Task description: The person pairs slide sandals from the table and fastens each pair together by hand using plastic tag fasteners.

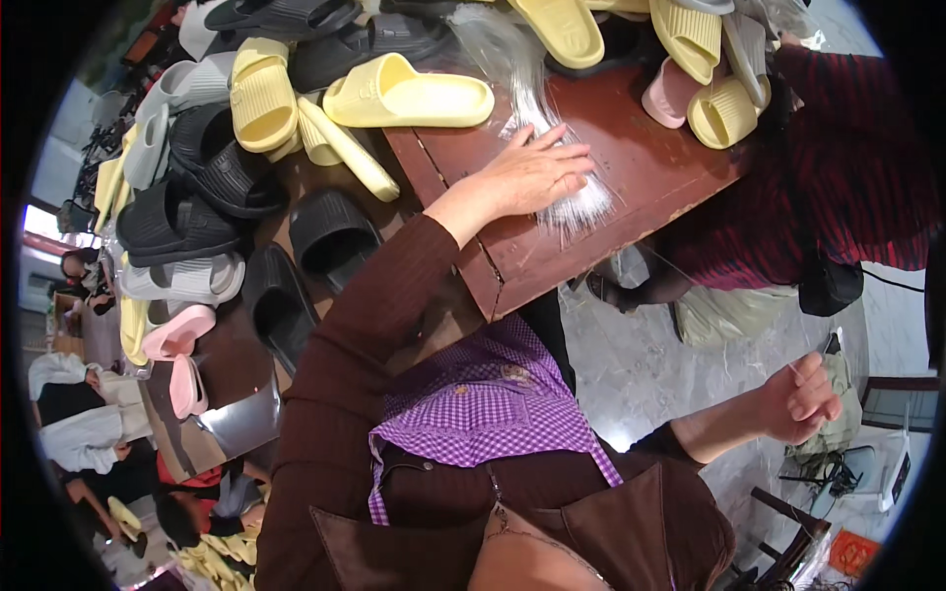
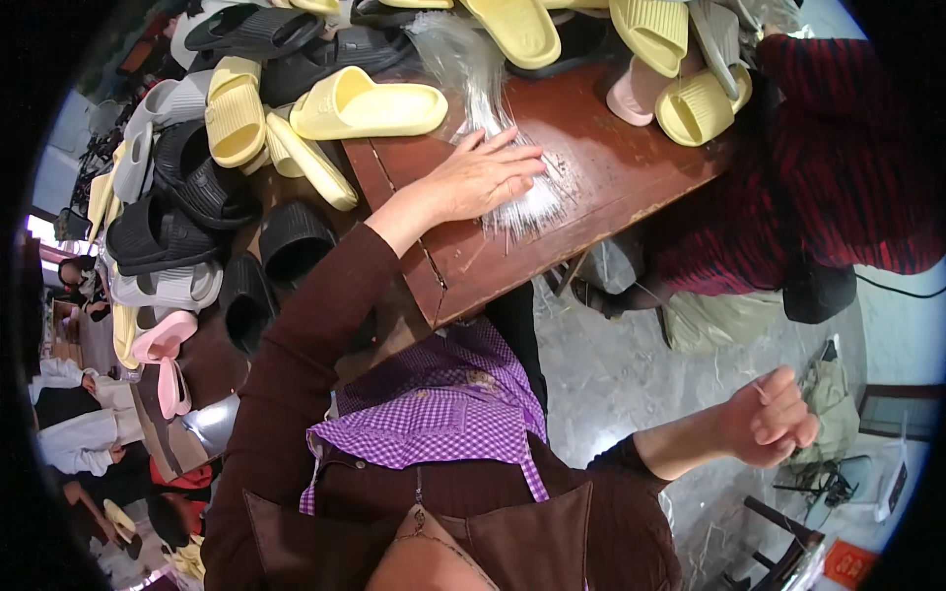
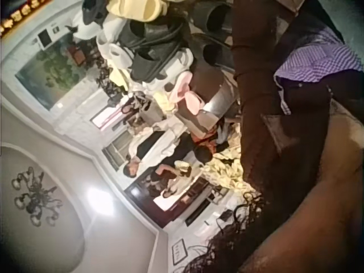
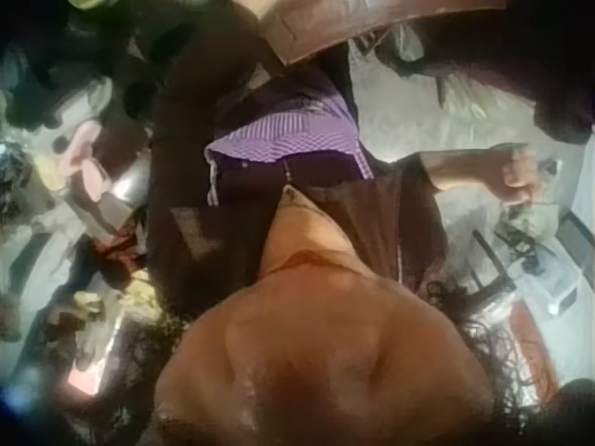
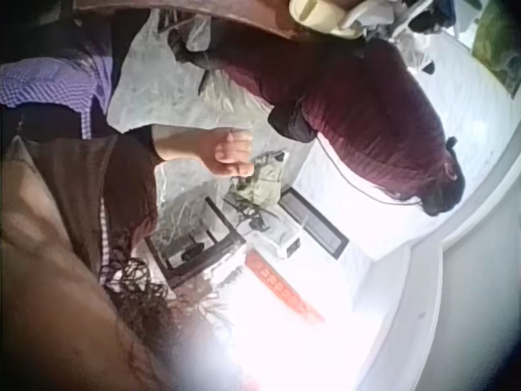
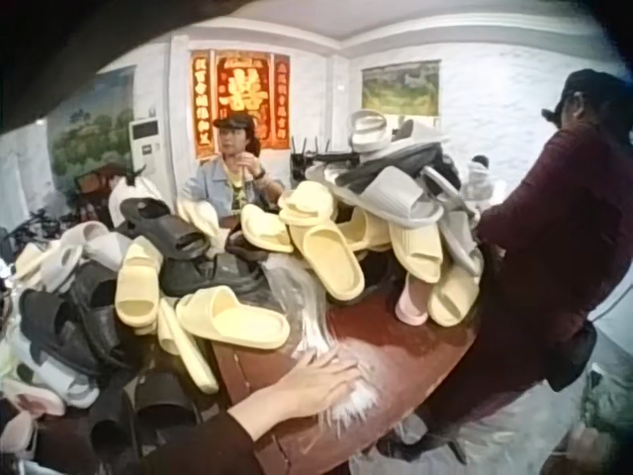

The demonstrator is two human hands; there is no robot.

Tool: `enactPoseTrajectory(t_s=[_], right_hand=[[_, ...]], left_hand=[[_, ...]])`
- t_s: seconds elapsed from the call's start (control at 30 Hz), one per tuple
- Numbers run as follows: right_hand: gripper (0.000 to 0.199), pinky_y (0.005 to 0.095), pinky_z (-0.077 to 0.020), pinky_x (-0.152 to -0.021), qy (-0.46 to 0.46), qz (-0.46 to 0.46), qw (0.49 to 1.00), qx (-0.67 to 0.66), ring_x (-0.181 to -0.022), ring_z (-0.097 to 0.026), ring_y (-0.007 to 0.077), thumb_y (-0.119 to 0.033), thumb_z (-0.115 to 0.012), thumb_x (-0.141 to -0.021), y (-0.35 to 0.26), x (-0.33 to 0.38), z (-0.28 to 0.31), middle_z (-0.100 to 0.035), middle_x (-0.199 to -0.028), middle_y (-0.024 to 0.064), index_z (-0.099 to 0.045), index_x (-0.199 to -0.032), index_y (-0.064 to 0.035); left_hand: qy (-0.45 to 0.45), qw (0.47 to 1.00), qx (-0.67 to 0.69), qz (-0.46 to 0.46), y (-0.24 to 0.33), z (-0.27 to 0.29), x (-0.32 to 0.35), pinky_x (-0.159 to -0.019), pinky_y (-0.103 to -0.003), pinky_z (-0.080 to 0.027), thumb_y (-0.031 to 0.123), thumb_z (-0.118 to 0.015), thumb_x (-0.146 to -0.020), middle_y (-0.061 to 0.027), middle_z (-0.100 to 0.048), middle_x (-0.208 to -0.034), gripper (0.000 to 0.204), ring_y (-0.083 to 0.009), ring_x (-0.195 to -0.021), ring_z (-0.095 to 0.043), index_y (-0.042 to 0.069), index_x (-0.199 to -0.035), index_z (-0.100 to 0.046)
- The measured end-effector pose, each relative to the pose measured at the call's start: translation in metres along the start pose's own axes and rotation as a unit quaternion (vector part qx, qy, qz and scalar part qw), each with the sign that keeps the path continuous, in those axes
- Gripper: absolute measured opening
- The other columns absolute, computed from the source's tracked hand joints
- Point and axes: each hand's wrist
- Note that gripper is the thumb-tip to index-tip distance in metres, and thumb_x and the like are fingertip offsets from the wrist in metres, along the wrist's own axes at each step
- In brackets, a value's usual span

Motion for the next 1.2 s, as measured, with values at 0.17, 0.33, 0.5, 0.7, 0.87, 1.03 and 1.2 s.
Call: enactPoseTrajectory(t_s=[0.17, 0.33, 0.5, 0.7, 0.87, 1.03, 1.2], right_hand=[[0.005, 0.0253, -0.0312, -0.064, 0.103, 0.042, 0.987, -0.112, -0.048, -0.041, 0.0055, -0.005, -0.056, -0.079, -0.027, -0.012, 0.031, -0.05, -0.054, -0.0053, -0.06, -0.08, -0.0076], [0.009, 0.0234, -0.0309, -0.063, 0.178, 0.023, 0.979, -0.092, -0.055, -0.042, 0.008, 0.003, -0.056, -0.07, -0.023, -0.011, 0.017, -0.05, -0.058, -0.0015, -0.058, -0.073, -0.0055], [0.015, 0.0314, -0.0412, -0.053, 0.07, -0.175, 0.961, -0.2, -0.061, -0.054, 0.0117, -0.013, -0.049, -0.086, 0.046, 0.056, 0.096, -0.046, -0.055, 0.001, -0.049, -0.071, -0.0109], [0.011, 0.032, -0.0455, -0.058, -0.459, 0.085, 0.884, -0.015, -0.059, -0.052, 0.0175, -0.003, -0.048, -0.082, 0.133, 0.022, -0.144, -0.051, -0.061, 0.004, -0.055, -0.073, -0.0046], [0.007, 0.0286, -0.0441, -0.047, -0.382, -0.157, 0.909, -0.058, -0.054, -0.053, 0.0209, 0.011, -0.058, -0.077, 0.13, 0.078, -0.218, -0.059, -0.071, 0.0167, -0.059, -0.084, 0.0125], [0.01, 0.031, -0.0436, -0.061, -0.498, -0.212, 0.84, 0.032, -0.063, -0.054, 0.0213, -0.002, -0.053, -0.081, 0.145, 0.092, -0.244, -0.058, -0.075, 0.0121, -0.06, -0.087, 0.0008], [0.01, 0.0348, -0.0409, -0.059, -0.514, -0.213, 0.827, 0.084, -0.062, -0.054, 0.0251, 0.004, -0.053, -0.074, 0.154, 0.097, -0.24, -0.056, -0.065, 0.0113, -0.059, -0.08, -0.0013]], left_hand=[[-0.011, 1.0, -0.001, 0.017, -0.002, -0.002, -0.004, -0.111, -0.048, -0.008, 0.039, -0.03, -0.097, -0.0013, -0.034, -0.144, 0.044, -0.0273, -0.139, -0.014, 0.016, -0.13, -0.047], [0.067, 0.975, -0.196, -0.083, -0.014, 0.012, 0.007, -0.093, -0.048, -0.037, 0.024, -0.049, -0.085, -0.0023, -0.054, -0.125, 0.033, -0.0267, -0.12, -0.044, 0.017, -0.115, -0.058], [0.266, 0.963, 0.039, -0.011, 0.004, 0.026, 0.03, -0.101, -0.049, -0.031, 0.019, -0.056, -0.08, -0.0165, -0.052, -0.124, 0.035, -0.0334, -0.116, -0.046, 0.004, -0.112, -0.058], [0.376, 0.894, 0.235, 0.071, 0.063, 0.08, 0.123, -0.091, -0.038, -0.042, 0.01, -0.056, -0.086, -0.0159, -0.058, -0.111, 0.027, -0.0271, -0.106, -0.055, -0.002, -0.11, -0.056], [0.419, 0.736, 0.432, 0.312, 0.111, 0.08, 0.251, -0.079, -0.027, -0.049, 0.012, -0.053, -0.09, -0.008, -0.065, -0.095, 0.022, -0.0131, -0.087, -0.062, -0.002, -0.107, -0.058], [0.51, 0.595, 0.416, 0.462, 0.151, 0.069, 0.354, -0.072, -0.024, -0.049, 0.01, -0.048, -0.092, -0.008, -0.064, -0.09, 0.021, -0.0131, -0.079, -0.061, -0.003, -0.105, -0.058], [0.615, 0.549, 0.274, 0.495, 0.16, 0.05, 0.379, -0.07, -0.023, -0.048, 0.009, -0.047, -0.093, -0.0071, -0.062, -0.088, 0.021, -0.0121, -0.079, -0.06, -0.003, -0.105, -0.057]])
Point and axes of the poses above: each hand's wrist, its own x-axis away from the middle knuckle, its own z-axis out of the back of the hand, y = z × x
